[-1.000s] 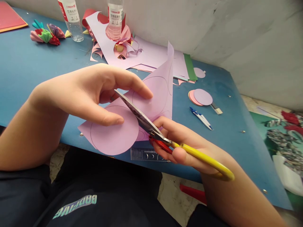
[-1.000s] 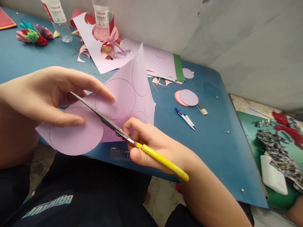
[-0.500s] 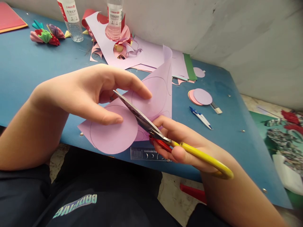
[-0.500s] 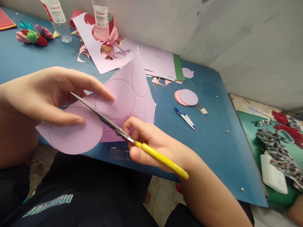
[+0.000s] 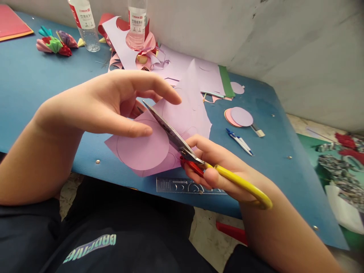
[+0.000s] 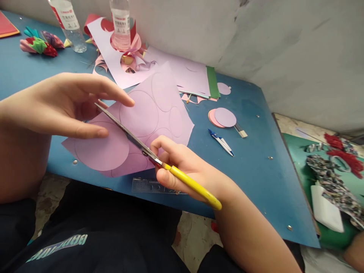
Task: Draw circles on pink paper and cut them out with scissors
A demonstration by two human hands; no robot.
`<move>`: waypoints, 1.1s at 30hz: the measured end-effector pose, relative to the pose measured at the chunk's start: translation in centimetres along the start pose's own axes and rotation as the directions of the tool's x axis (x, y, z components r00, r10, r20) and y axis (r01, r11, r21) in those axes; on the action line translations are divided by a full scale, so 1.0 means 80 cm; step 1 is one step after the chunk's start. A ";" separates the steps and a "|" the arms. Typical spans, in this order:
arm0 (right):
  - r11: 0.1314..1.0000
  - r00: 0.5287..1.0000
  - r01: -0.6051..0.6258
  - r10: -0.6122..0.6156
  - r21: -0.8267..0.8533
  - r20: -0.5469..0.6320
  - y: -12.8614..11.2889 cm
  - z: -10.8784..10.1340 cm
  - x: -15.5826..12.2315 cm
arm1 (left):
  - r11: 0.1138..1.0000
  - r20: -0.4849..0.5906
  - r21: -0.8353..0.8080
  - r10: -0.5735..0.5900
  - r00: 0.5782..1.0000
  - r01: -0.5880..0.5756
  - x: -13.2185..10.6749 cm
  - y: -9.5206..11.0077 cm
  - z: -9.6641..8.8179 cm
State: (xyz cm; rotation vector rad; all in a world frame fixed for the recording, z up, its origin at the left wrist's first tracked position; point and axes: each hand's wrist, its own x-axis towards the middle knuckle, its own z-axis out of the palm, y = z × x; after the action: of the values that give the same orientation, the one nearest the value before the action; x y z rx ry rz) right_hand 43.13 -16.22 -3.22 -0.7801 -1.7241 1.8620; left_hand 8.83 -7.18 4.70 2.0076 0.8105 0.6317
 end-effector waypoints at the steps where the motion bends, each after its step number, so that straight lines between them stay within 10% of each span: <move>1: 1.000 1.000 0.009 -0.010 -0.013 -0.013 0.001 -0.001 0.000 | 0.999 0.008 -0.029 0.017 1.000 -0.017 0.000 0.000 0.000; 33: 0.999 0.999 0.022 -0.022 0.023 0.023 -0.005 -0.004 0.003 | 0.991 0.125 -0.134 0.019 0.992 -0.002 0.002 0.008 0.001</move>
State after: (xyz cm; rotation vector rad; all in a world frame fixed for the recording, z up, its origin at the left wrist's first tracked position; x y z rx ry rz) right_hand 43.15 -15.81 -2.83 -0.7303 -1.7155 1.8798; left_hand 9.17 -7.36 5.21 1.9100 0.6650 0.5445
